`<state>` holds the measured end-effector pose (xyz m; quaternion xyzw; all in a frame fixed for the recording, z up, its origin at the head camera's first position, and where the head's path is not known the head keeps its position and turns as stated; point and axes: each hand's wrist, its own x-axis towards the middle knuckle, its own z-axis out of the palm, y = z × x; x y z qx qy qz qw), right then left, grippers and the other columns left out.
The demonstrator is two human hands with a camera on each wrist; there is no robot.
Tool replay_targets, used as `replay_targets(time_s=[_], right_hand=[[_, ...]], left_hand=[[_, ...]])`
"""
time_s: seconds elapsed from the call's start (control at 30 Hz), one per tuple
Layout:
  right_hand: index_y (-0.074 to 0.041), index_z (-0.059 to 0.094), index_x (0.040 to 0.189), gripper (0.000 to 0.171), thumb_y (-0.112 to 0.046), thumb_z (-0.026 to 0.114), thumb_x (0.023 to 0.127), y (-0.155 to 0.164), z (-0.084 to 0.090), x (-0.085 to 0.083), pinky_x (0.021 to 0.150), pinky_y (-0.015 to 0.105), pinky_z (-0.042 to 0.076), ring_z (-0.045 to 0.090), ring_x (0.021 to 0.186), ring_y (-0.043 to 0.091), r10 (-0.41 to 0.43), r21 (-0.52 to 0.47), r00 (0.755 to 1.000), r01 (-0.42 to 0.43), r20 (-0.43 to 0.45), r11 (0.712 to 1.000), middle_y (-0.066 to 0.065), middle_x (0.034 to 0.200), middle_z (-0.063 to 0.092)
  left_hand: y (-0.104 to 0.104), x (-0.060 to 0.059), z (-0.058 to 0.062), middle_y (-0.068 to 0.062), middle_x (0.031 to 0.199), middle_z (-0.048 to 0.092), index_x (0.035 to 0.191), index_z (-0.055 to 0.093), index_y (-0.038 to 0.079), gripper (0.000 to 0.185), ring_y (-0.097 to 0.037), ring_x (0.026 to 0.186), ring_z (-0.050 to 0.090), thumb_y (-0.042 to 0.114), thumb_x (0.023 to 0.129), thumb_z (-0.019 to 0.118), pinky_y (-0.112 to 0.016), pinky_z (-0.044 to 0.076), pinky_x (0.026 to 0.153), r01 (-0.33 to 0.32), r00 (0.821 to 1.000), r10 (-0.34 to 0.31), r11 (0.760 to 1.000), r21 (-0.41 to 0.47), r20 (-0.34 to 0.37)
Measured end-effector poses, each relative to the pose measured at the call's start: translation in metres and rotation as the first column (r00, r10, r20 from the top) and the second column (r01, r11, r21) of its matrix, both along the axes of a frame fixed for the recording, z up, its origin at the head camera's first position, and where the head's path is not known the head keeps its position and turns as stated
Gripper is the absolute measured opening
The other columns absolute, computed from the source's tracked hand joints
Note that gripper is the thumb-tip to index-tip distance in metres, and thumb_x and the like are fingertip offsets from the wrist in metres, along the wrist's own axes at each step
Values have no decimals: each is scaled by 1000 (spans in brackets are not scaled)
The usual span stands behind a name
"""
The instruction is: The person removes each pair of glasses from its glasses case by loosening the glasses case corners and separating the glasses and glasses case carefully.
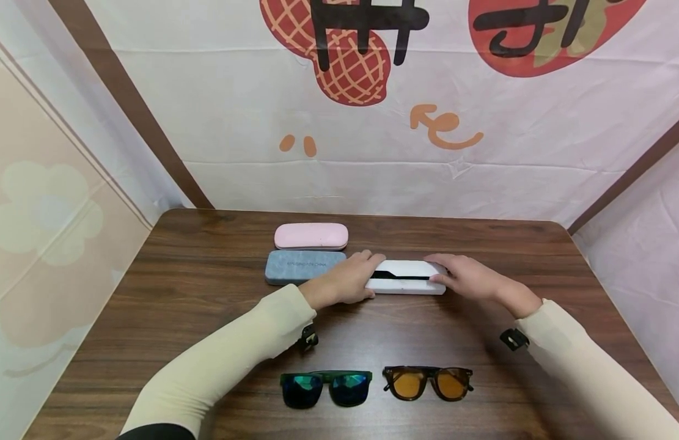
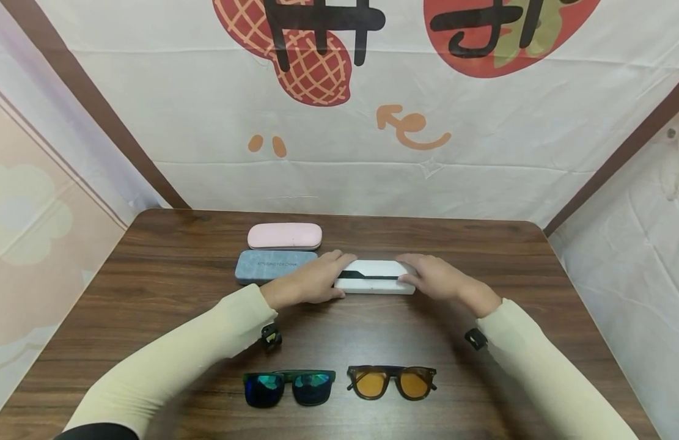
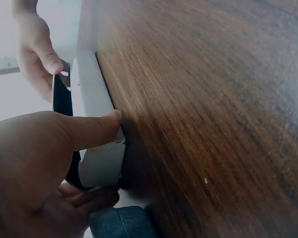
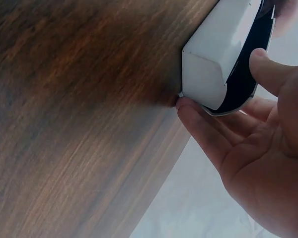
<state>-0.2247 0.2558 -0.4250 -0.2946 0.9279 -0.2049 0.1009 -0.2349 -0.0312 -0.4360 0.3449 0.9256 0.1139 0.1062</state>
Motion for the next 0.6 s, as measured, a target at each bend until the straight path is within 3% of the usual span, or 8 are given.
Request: replay_targets(time_s=[0.23,0.6], right_hand=[[5,45,149,50,-22,53,108,2,0,-5,108,58,39,48,136,41,-14,-27,998,16,60,1000,24,147,52],[5,50,145,45,-22,48,110,0,-4,-12,107,58,41,50,134,42,-61,-73,997,65,51,995,25,143,55]], left_hand=[[1,-1,0,-18,143,45,157,33,10,80,-30,126,51,24,92,78,-42,49,99,-21,998,20,1000,17,51],[5,-1,-1,-19,148,41,163,18,11,93,-33,129,49,23,93,77,-43,47,101,-35,998,36,999,-22,49]])
